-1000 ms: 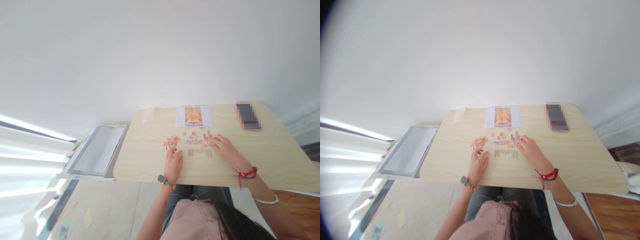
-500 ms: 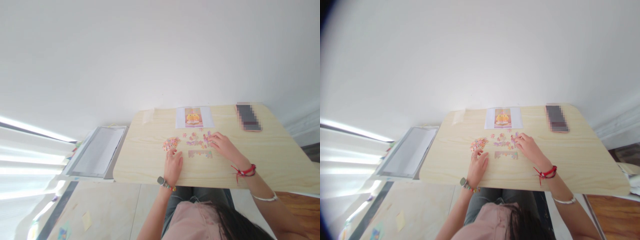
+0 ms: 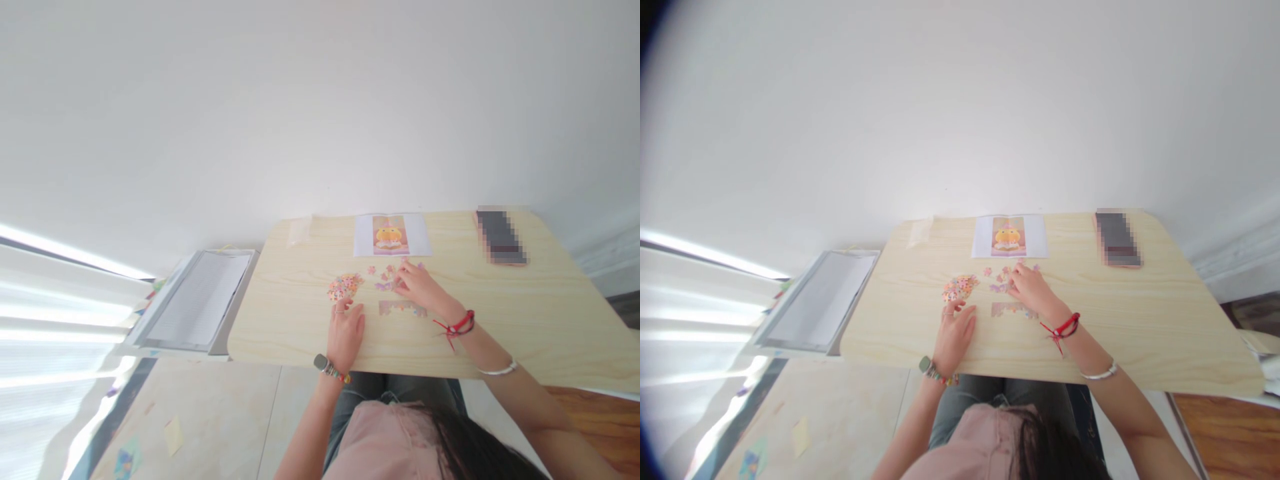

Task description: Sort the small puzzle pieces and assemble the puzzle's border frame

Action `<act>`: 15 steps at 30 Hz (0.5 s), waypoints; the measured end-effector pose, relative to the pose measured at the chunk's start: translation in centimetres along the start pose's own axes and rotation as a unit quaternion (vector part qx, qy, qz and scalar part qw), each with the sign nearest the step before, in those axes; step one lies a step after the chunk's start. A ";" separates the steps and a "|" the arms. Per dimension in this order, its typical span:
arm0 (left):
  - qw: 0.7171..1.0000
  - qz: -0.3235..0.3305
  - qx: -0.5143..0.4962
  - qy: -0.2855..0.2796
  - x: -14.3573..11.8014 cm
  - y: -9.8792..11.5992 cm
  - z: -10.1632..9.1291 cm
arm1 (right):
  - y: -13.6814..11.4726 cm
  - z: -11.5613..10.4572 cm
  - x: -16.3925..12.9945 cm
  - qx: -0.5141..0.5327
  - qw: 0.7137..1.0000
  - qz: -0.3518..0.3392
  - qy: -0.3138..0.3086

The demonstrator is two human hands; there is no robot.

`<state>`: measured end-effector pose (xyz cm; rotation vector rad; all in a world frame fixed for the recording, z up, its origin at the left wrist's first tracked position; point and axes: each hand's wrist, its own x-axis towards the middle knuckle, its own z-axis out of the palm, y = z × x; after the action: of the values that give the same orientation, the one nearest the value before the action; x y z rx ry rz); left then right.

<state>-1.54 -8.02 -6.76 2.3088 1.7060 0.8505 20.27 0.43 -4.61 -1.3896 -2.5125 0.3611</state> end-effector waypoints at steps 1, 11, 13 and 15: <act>1.000 -0.001 0.000 -0.001 0.0 0.0 0.0 | 0.1 0.0 0.0 0.000 1.000 0.001 0.000; 1.000 0.009 -0.019 0.001 0.3 0.9 0.3 | -3.6 -0.7 -2.8 -0.002 0.998 -0.042 0.035; 1.000 0.012 -0.021 -0.012 0.2 1.1 0.1 | -5.1 -0.1 -3.5 -0.010 0.999 -0.048 0.020; 0.999 0.015 -0.026 -0.024 0.1 1.2 0.1 | -6.1 0.6 -3.9 -0.024 0.999 -0.038 0.008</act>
<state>-0.52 -8.34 -6.29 2.3079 1.6150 0.8276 17.25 -6.13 -3.50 -1.3038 -2.5687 0.2747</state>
